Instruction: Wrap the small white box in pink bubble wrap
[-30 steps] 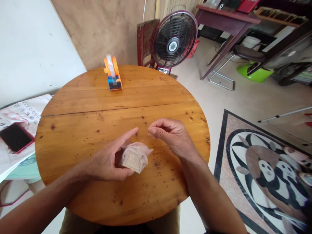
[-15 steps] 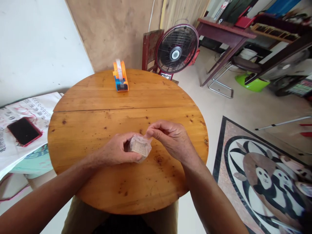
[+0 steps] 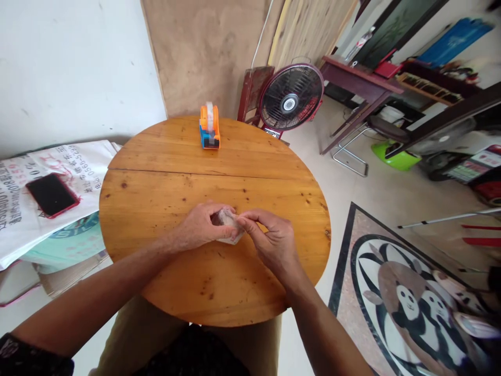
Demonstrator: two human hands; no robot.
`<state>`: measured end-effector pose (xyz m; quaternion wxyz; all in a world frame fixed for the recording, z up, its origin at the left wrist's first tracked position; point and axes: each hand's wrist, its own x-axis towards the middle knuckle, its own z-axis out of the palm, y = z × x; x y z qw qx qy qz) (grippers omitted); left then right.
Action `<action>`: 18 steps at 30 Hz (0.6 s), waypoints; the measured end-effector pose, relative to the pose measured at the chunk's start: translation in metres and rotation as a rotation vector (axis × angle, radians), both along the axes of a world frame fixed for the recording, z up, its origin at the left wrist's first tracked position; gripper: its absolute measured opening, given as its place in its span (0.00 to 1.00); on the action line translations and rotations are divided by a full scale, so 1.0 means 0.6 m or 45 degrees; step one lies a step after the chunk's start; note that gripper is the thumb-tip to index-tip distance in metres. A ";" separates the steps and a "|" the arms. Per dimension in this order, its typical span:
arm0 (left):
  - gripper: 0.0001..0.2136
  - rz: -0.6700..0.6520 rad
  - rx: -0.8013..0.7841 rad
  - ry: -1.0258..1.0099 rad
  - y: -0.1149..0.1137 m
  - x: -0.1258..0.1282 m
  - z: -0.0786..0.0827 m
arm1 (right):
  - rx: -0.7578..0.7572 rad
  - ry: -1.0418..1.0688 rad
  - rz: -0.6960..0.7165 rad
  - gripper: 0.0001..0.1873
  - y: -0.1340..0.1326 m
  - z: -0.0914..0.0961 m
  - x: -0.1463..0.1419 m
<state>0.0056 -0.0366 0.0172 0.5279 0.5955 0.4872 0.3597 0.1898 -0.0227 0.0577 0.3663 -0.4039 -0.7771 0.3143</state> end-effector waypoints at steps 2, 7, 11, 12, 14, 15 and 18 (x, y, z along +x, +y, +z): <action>0.18 0.096 0.082 0.063 0.003 -0.002 -0.001 | -0.026 0.048 -0.053 0.09 -0.002 -0.018 -0.005; 0.17 0.128 0.089 0.199 0.011 -0.015 0.005 | -0.110 0.166 -0.119 0.09 0.013 -0.047 -0.021; 0.16 -0.055 0.021 0.130 0.013 -0.034 0.012 | -0.156 0.189 -0.115 0.10 0.016 -0.047 -0.029; 0.15 -0.107 0.019 0.103 0.012 -0.039 0.013 | -0.157 0.188 -0.115 0.10 0.015 -0.045 -0.030; 0.13 -0.194 -0.002 0.036 0.010 -0.047 0.013 | -0.150 0.186 -0.110 0.10 0.013 -0.042 -0.030; 0.13 -0.214 -0.018 0.007 0.009 -0.050 0.013 | -0.146 0.186 -0.104 0.10 0.013 -0.041 -0.030; 0.14 -0.186 -0.055 -0.030 0.009 -0.054 0.010 | -0.145 0.178 -0.055 0.09 0.018 -0.037 -0.028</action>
